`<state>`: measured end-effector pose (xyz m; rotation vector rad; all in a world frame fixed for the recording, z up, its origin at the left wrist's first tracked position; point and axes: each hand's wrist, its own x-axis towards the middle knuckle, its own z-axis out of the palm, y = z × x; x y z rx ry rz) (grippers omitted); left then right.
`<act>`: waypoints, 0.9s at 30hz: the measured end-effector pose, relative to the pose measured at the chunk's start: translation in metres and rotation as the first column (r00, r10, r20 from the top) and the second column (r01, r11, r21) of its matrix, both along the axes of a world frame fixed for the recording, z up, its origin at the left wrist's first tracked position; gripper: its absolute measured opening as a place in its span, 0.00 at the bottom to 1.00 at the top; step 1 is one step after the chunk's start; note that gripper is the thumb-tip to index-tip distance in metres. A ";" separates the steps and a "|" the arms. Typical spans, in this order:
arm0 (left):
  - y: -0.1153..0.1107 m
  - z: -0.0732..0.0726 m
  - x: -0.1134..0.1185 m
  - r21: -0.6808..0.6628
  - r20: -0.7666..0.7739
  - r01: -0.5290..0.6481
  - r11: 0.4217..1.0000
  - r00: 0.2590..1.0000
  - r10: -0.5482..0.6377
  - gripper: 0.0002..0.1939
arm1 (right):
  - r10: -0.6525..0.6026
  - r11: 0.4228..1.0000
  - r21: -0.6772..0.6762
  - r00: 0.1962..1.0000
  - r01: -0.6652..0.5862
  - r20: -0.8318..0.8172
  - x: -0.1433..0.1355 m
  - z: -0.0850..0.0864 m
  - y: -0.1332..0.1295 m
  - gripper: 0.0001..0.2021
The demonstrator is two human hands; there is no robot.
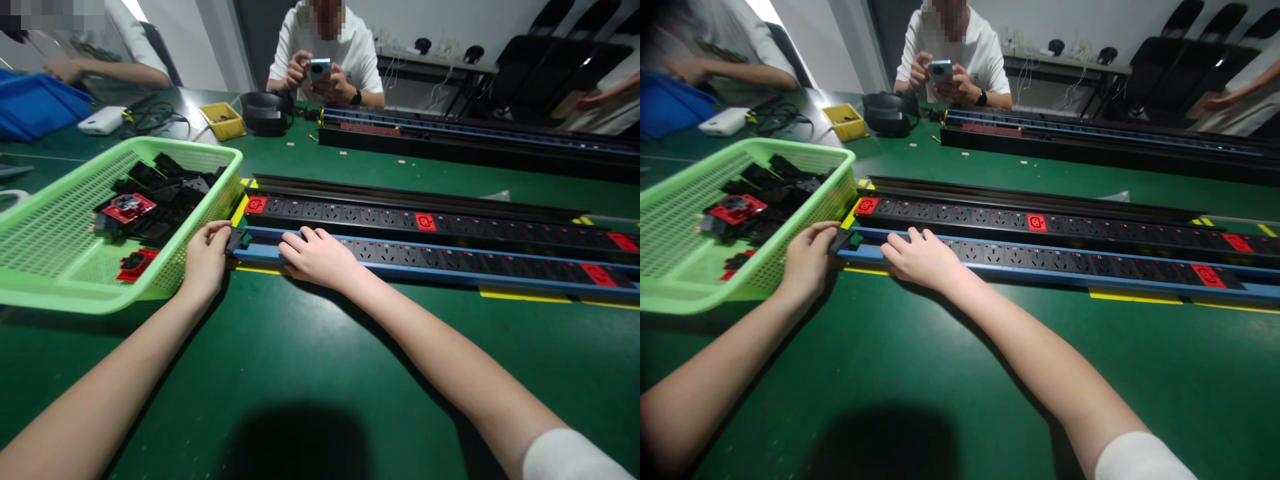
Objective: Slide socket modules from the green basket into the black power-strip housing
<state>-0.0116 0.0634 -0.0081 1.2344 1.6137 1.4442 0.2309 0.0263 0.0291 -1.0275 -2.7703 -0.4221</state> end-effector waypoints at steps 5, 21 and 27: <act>0.004 -0.008 -0.006 -0.015 -0.014 0.034 0.999 0.999 -0.034 0.16 | 0.000 1.000 0.007 1.000 0.000 0.005 0.000 0.000 0.000 0.15; 0.010 -0.013 -0.007 -0.016 0.023 0.056 0.998 0.998 -0.056 0.16 | -0.005 1.000 -0.002 1.000 0.005 0.013 0.000 0.002 0.000 0.15; 0.011 -0.016 -0.005 0.025 -0.057 0.014 1.000 0.998 -0.013 0.14 | 0.000 1.000 0.004 1.000 0.000 0.006 -0.001 0.001 0.000 0.14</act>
